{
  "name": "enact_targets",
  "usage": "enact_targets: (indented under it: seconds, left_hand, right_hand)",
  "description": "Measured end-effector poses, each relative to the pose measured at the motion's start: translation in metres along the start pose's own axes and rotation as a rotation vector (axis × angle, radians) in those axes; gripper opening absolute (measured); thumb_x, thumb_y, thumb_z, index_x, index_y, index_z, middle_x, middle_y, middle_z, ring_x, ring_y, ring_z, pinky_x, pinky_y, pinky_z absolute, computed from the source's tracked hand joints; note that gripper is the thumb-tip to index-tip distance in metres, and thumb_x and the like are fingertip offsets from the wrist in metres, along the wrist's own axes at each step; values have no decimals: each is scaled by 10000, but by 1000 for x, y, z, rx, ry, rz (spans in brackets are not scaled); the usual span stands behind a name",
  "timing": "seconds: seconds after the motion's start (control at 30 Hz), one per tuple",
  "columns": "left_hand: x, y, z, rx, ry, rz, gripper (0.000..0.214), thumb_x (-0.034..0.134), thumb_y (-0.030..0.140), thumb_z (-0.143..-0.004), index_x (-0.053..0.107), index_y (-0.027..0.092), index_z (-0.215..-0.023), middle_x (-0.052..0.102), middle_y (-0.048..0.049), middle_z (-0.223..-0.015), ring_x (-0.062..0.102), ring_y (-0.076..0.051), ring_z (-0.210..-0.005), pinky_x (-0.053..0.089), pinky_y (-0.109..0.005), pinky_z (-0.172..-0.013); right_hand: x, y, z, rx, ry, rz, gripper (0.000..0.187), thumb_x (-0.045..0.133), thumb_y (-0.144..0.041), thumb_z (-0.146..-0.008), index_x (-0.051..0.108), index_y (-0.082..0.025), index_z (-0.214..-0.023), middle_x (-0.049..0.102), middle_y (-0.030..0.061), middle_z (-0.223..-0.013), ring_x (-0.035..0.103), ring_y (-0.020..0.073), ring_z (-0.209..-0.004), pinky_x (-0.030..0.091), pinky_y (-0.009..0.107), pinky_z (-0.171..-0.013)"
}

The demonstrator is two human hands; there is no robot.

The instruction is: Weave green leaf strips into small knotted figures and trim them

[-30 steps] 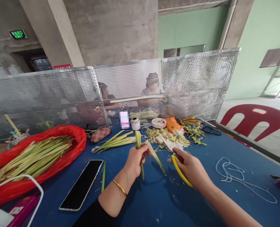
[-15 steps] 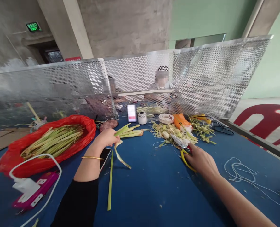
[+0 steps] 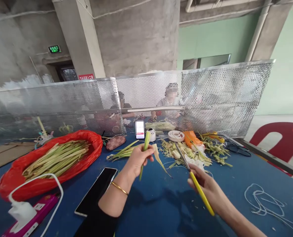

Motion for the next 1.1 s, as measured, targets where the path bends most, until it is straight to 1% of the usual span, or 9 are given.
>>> enact_targets:
  seconds: [0.07, 0.13, 0.3, 0.37, 0.5, 0.63, 0.73, 0.87, 1.1]
  left_hand:
    - [15, -6, 5, 17, 21, 60, 238, 764, 295, -621, 618, 164, -757, 618, 3, -627, 546, -78, -435, 221, -161, -326]
    - [23, -10, 10, 40, 49, 80, 250, 766, 307, -627, 633, 163, -783, 609, 12, -617, 558, -82, -436, 226, -162, -325]
    - [38, -14, 19, 64, 63, 97, 226, 753, 316, -654, 614, 167, -750, 541, 42, -542, 578, -100, -435, 188, -162, -318]
    - [43, -17, 21, 62, 53, 113, 229, 755, 314, -656, 603, 169, -746, 541, 43, -550, 578, -97, -440, 194, -161, -321]
    - [46, -23, 23, 31, 65, 168, 258, 781, 311, -620, 613, 168, -754, 555, 39, -561, 567, -91, -453, 205, -165, -333]
    - [48, -31, 25, -54, 94, 249, 301, 812, 312, -557, 635, 156, -743, 572, 27, -585, 563, -88, -477, 188, -170, -340]
    - [50, -36, 27, -104, 99, 283, 310, 822, 303, -540, 647, 146, -741, 592, 16, -627, 566, -81, -490, 182, -174, -343]
    - [50, -36, 27, -96, 85, 294, 292, 824, 291, -553, 651, 140, -734, 600, 11, -637, 565, -75, -497, 187, -175, -345]
    - [49, -38, 25, -107, 72, 291, 283, 816, 294, -577, 649, 144, -747, 595, 12, -628, 557, -71, -511, 197, -156, -338]
  right_hand:
    - [15, -10, 10, 3, -77, -78, 663, 684, -549, -698, 550, -184, -1236, 522, -9, -744, 550, 164, -677, 491, 246, -621]
    - [23, -16, 17, 8, -125, -76, 609, 685, -477, -729, 529, -212, -1255, 514, -17, -766, 539, 158, -697, 486, 237, -630]
    - [25, -25, 24, 9, -146, 118, 547, 676, -359, -750, 516, -213, -1252, 505, -43, -738, 496, 145, -676, 457, 229, -631]
    - [23, -31, 23, -4, -128, 155, 519, 669, -351, -750, 537, -204, -1229, 548, -28, -776, 515, 152, -694, 458, 231, -641]
    - [20, -39, 23, -49, -80, 230, 484, 668, -356, -753, 575, -206, -1204, 630, 21, -904, 565, 176, -758, 472, 240, -673]
    - [19, -39, 23, -94, -43, 271, 477, 664, -376, -771, 592, -209, -1212, 652, 27, -877, 567, 170, -713, 477, 235, -639]
    - [18, -39, 23, -94, -28, 278, 480, 667, -383, -768, 608, -196, -1207, 671, 40, -904, 584, 182, -747, 487, 240, -672]
    - [18, -44, 24, -95, -35, 278, 459, 664, -377, -774, 624, -200, -1196, 689, 35, -948, 603, 188, -791, 488, 230, -696]
    - [17, -45, 20, -110, -25, 278, 423, 660, -383, -777, 659, -189, -1153, 700, 25, -885, 606, 184, -764, 483, 219, -687]
Point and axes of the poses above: each hand's wrist, its own z-axis away from the middle knuckle, its own x-axis out of the palm, y = z × x, the point moved 8 cm from there along -z, towards the middle knuckle
